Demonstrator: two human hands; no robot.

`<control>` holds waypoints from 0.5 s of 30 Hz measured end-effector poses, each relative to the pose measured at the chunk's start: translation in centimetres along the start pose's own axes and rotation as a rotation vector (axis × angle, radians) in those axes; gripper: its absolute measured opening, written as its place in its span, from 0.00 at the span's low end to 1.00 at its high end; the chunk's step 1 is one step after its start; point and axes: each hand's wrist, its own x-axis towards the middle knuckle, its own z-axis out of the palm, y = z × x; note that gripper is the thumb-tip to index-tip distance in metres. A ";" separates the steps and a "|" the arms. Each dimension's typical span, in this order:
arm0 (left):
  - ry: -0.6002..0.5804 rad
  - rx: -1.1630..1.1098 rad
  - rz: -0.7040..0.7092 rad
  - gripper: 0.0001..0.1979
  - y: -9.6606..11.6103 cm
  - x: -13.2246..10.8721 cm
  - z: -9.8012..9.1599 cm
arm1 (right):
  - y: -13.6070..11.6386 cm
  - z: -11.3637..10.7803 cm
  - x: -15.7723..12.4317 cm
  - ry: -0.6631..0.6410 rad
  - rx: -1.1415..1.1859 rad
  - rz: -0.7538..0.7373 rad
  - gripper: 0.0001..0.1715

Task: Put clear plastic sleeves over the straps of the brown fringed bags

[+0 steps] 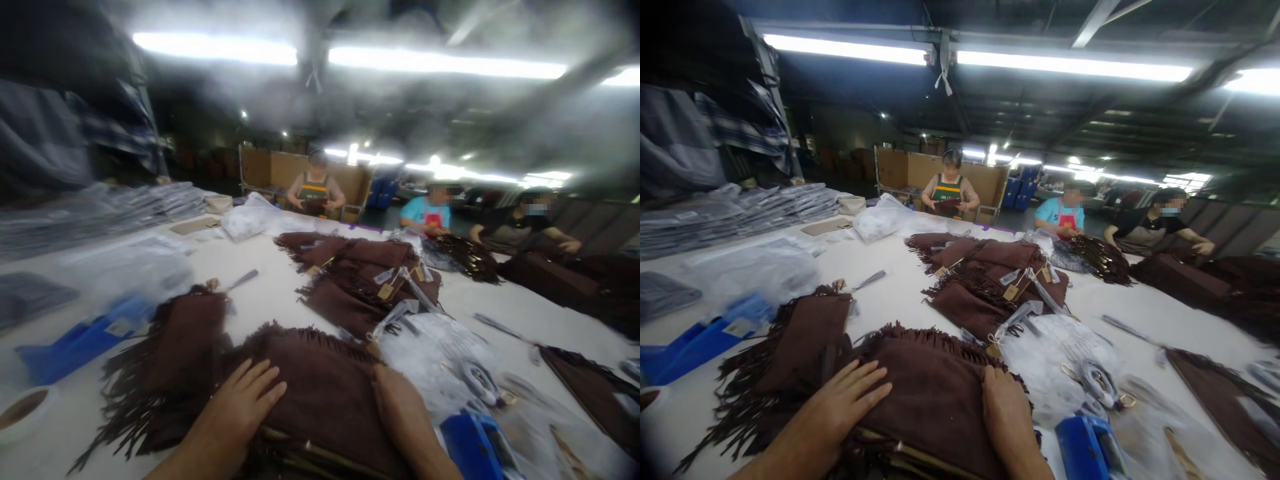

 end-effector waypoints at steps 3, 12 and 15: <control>-0.113 -0.062 -0.039 0.42 -0.9 -0.9 1.4 | 1.5 -0.6 2.5 -0.099 -0.006 -0.054 0.12; -0.011 0.090 0.296 0.27 -2.4 2.0 1.9 | 2.8 4.3 15.9 -0.137 -0.144 -0.106 0.09; 0.052 0.090 0.309 0.23 -2.9 2.0 3.4 | 2.8 7.3 16.4 -0.150 -0.165 -0.113 0.13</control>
